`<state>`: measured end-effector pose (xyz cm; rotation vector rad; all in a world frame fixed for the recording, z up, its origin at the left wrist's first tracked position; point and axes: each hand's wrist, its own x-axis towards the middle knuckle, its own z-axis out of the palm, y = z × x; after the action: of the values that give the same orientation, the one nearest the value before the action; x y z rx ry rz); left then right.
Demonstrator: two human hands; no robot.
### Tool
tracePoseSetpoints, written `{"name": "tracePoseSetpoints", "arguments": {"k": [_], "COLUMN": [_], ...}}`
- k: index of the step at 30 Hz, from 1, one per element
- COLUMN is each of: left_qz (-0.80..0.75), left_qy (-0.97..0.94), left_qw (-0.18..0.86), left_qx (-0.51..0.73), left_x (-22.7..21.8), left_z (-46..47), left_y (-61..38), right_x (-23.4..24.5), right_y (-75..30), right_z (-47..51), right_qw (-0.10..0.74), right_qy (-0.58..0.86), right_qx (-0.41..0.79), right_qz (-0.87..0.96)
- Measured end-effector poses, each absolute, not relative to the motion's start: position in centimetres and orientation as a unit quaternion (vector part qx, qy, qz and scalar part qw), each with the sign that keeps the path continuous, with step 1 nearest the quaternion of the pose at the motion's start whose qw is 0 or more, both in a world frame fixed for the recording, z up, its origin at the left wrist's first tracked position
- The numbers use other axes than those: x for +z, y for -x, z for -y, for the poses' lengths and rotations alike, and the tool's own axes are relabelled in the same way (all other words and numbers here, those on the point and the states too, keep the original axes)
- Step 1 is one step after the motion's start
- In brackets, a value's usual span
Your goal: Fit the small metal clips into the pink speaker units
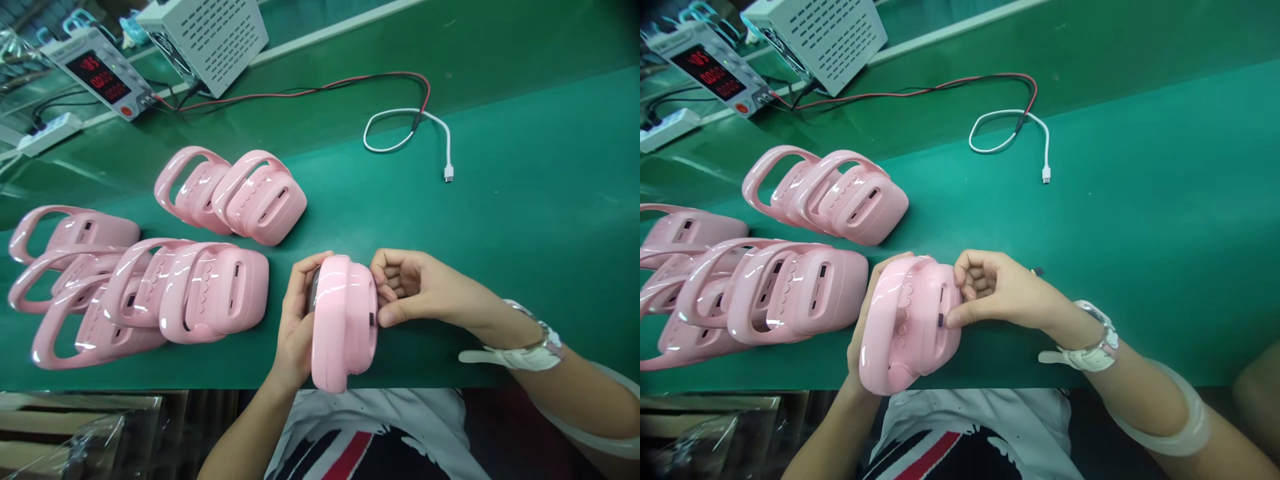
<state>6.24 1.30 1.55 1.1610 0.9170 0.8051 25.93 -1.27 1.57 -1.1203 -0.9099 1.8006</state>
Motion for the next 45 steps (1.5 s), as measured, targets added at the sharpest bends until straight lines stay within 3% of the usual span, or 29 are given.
{"name": "tracePoseSetpoints", "arguments": {"k": [20, 29, 34, 39, 42, 45], "left_qz": [-0.396, -0.370, -0.369, -0.389, -0.387, -0.374], "left_qy": [-0.535, -0.552, -0.547, -0.553, -0.576, -0.595], "left_qw": [0.653, 0.675, 0.687, 0.686, 0.665, 0.656], "left_qx": [0.360, 0.320, 0.305, 0.271, 0.276, 0.275], "left_x": [1.6, 2.2, 2.1, 2.8, 3.1, 3.0], "left_z": [-0.5, -1.6, -1.7, -1.9, -2.0, -2.3], "left_y": [-6.5, -6.0, -6.0, -6.0, -6.0, -5.9], "right_x": [1.6, 1.9, 4.5, 7.6, 8.3, 8.1], "right_y": [-25.1, -26.7, -27.5, -23.4, -20.2, -18.9], "right_z": [2.3, 1.7, -1.0, -9.0, -13.7, -15.2], "right_qw": [0.462, 0.416, 0.472, 0.505, 0.419, 0.312], "right_qy": [0.427, 0.405, 0.512, 0.507, 0.526, 0.525], "right_qx": [0.712, 0.724, 0.562, 0.376, 0.207, 0.164], "right_qz": [0.312, 0.371, 0.446, 0.589, 0.711, 0.774]}}
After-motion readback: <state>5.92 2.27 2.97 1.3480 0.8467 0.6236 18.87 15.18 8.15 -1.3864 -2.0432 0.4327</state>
